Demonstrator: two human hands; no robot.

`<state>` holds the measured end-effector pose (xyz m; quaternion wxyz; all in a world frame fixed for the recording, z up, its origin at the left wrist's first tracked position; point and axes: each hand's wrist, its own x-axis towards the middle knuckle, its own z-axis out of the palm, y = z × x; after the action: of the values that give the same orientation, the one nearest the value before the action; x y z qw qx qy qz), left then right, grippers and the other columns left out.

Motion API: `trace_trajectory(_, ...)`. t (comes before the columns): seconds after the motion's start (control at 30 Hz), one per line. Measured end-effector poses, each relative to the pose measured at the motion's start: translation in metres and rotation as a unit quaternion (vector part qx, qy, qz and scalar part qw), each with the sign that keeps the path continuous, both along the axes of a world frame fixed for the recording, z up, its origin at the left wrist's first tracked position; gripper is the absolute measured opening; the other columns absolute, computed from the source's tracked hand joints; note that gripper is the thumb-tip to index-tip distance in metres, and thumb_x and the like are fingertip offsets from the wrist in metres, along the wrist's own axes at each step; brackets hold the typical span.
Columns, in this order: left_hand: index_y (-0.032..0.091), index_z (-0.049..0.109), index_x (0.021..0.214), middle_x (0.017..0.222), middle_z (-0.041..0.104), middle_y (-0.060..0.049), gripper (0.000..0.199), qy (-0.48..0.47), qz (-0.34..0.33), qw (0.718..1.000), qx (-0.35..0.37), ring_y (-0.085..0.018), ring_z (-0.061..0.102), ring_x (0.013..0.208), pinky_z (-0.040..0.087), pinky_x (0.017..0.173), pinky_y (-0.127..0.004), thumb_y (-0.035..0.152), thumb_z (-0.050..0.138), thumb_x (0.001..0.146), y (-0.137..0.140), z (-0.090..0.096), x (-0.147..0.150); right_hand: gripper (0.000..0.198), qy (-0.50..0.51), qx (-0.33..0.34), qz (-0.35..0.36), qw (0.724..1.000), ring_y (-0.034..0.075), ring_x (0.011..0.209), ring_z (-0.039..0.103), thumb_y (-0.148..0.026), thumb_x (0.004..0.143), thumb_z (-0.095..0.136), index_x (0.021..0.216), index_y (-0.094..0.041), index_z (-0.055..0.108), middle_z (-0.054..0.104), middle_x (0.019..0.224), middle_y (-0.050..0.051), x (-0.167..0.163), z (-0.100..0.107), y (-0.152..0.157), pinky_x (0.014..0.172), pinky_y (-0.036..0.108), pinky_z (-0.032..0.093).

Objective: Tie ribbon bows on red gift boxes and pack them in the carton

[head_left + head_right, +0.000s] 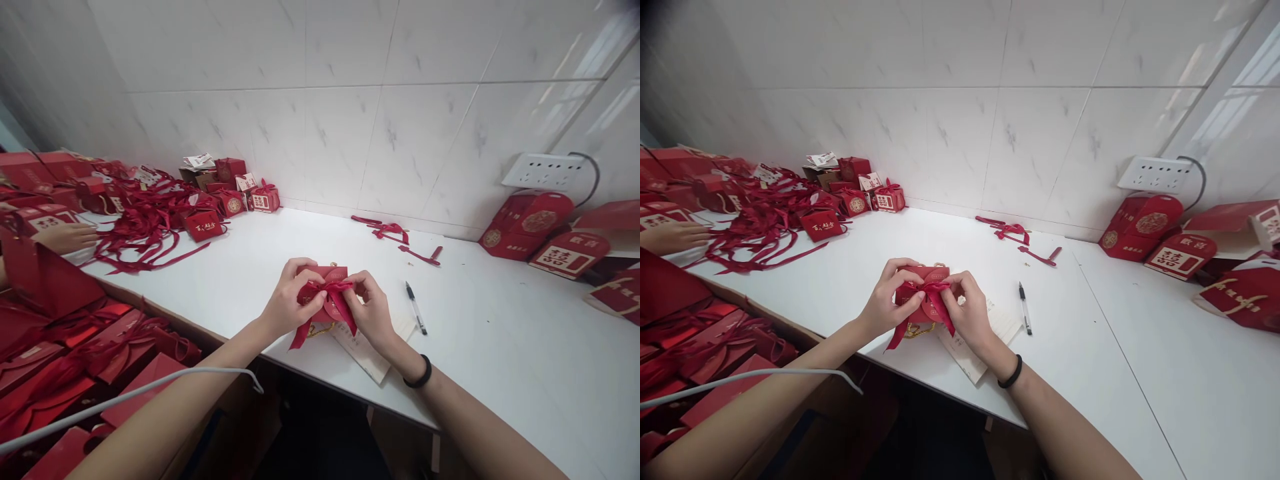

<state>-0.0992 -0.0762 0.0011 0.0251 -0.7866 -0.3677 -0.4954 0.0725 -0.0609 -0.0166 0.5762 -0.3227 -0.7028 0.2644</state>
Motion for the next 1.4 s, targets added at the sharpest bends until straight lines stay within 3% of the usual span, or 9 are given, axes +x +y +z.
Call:
trace_trajectory(0.23, 0.02, 0.057, 0.085, 0.107, 0.05, -0.008, 0.007, 0.003, -0.009, 1.0, -0.002, -0.021, 0.052, 0.107, 0.049, 0.09, -0.039, 0.015, 0.056, 0.08, 0.0, 0.0, 0.001, 0.002, -0.01, 0.068, -0.037, 0.997, 0.016, 0.069, 0.051, -0.024, 0.087, 0.053, 0.086, -0.023, 0.054, 0.055, 0.08, 0.001, 0.0, 0.002, -0.002, 0.062, 0.029, 0.044)
trace_trajectory(0.4, 0.019, 0.055, 0.084, 0.107, 0.05, -0.009, 0.005, -0.008, -0.009, 1.0, -0.012, -0.02, 0.053, 0.106, 0.049, 0.09, -0.038, 0.015, 0.055, 0.081, 0.001, 0.0, 0.002, 0.018, -0.013, 0.047, 0.007, 0.999, 0.016, 0.07, 0.049, -0.024, 0.092, 0.046, 0.077, -0.022, 0.056, 0.052, 0.075, 0.001, 0.003, 0.008, -0.005, 0.063, 0.03, 0.042)
trace_trajectory(0.57, 0.019, 0.053, 0.082, 0.105, 0.051, -0.008, 0.004, -0.01, 0.001, 1.0, -0.013, -0.021, 0.053, 0.106, 0.048, 0.091, -0.039, 0.016, 0.055, 0.081, 0.002, 0.0, 0.0, 0.024, 0.017, -0.004, 0.09, 0.996, 0.019, 0.077, 0.051, -0.032, 0.091, 0.042, 0.081, -0.023, 0.062, 0.051, 0.082, 0.003, 0.007, 0.013, -0.007, 0.068, 0.034, 0.043)
trace_trajectory(0.7, 0.019, 0.054, 0.081, 0.105, 0.051, -0.008, 0.004, -0.01, 0.004, 1.0, -0.013, -0.021, 0.053, 0.105, 0.049, 0.09, -0.039, 0.016, 0.056, 0.08, 0.002, 0.0, 0.0, 0.019, 0.039, -0.053, 0.082, 0.994, 0.018, 0.075, 0.05, -0.037, 0.086, 0.056, 0.075, -0.023, 0.062, 0.052, 0.08, 0.002, 0.005, 0.014, -0.007, 0.066, 0.032, 0.042)
trace_trajectory(0.83, 0.019, 0.054, 0.081, 0.104, 0.051, -0.008, 0.004, -0.008, -0.002, 1.0, -0.018, -0.021, 0.053, 0.105, 0.05, 0.088, -0.038, 0.016, 0.055, 0.081, 0.001, 0.0, 0.0, 0.018, 0.035, -0.052, 0.052, 0.997, 0.016, 0.071, 0.049, -0.034, 0.081, 0.063, 0.07, -0.022, 0.057, 0.05, 0.077, 0.001, 0.001, 0.014, -0.005, 0.062, 0.03, 0.043)
trace_trajectory(0.93, 0.019, 0.054, 0.081, 0.105, 0.052, -0.009, 0.004, -0.004, -0.006, 1.0, -0.022, -0.021, 0.054, 0.105, 0.05, 0.088, -0.039, 0.016, 0.055, 0.08, 0.0, 0.001, 0.0, 0.02, 0.019, -0.02, 0.007, 1.0, 0.015, 0.065, 0.047, -0.029, 0.081, 0.061, 0.066, -0.022, 0.049, 0.048, 0.073, 0.0, 0.001, 0.014, -0.004, 0.058, 0.028, 0.042)
trace_trajectory(1.17, 0.019, 0.055, 0.078, 0.108, 0.052, -0.01, 0.004, 0.004, -0.025, 0.999, -0.028, -0.022, 0.053, 0.107, 0.049, 0.089, -0.039, 0.015, 0.056, 0.079, -0.002, 0.002, 0.002, 0.023, -0.097, 0.172, -0.084, 0.977, 0.015, 0.06, 0.043, -0.012, 0.084, 0.047, 0.066, -0.022, 0.037, 0.046, 0.067, 0.0, 0.0, 0.014, -0.006, 0.053, 0.029, 0.038)
trace_trajectory(1.4, 0.019, 0.054, 0.079, 0.105, 0.053, -0.009, 0.004, -0.016, -0.008, 0.999, -0.035, -0.022, 0.053, 0.107, 0.05, 0.087, -0.039, 0.016, 0.057, 0.079, 0.0, 0.001, 0.002, 0.02, -0.116, 0.171, -0.064, 0.976, 0.015, 0.058, 0.046, -0.018, 0.087, 0.048, 0.07, -0.023, 0.041, 0.049, 0.067, 0.0, 0.005, 0.016, -0.005, 0.052, 0.028, 0.039)
